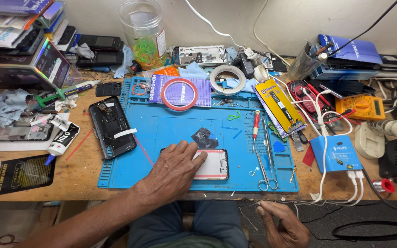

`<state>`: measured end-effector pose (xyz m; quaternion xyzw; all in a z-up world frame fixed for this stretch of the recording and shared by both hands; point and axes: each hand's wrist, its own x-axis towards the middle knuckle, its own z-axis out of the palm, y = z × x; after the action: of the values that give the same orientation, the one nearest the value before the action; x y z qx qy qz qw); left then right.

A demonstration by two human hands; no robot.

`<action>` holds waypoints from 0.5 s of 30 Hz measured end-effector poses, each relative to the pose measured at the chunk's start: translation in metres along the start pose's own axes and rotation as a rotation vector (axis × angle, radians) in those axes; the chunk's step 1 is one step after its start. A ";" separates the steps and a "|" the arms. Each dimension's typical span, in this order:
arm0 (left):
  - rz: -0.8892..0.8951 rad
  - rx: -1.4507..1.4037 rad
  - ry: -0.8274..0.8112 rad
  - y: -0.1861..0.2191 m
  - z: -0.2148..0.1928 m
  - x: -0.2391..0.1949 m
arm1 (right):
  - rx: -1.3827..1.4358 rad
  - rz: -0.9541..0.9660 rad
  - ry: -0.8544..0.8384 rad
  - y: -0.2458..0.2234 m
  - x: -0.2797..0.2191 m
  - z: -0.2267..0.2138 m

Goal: The person applies red adhesive tape to the edges of a disassembled smartphone screen and uses a small metal tool to press and adjust components on the back of the device. They repeatedly pick up and set down tools while working on the phone's internal parts.

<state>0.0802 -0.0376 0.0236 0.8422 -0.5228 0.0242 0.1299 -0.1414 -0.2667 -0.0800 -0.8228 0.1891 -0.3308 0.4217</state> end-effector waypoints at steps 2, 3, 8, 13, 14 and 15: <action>0.011 -0.020 0.015 0.002 0.002 0.005 | 0.012 -0.004 0.004 0.002 -0.001 -0.001; 0.017 -0.015 0.009 0.003 0.003 0.008 | 0.013 0.007 0.004 0.003 -0.002 -0.002; 0.071 -0.004 0.036 0.007 0.005 0.019 | 0.099 -0.088 0.002 0.003 -0.004 -0.004; 0.109 -0.046 0.048 0.011 0.006 0.030 | -0.014 0.122 -0.021 0.003 -0.003 -0.005; 0.112 -0.056 0.048 0.012 0.007 0.031 | -0.039 0.156 -0.026 0.002 -0.003 -0.005; 0.116 -0.047 0.047 0.013 0.007 0.033 | -0.049 0.150 -0.030 0.002 -0.003 -0.004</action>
<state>0.0828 -0.0730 0.0256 0.8063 -0.5680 0.0389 0.1604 -0.1465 -0.2682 -0.0809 -0.8214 0.2518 -0.2810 0.4278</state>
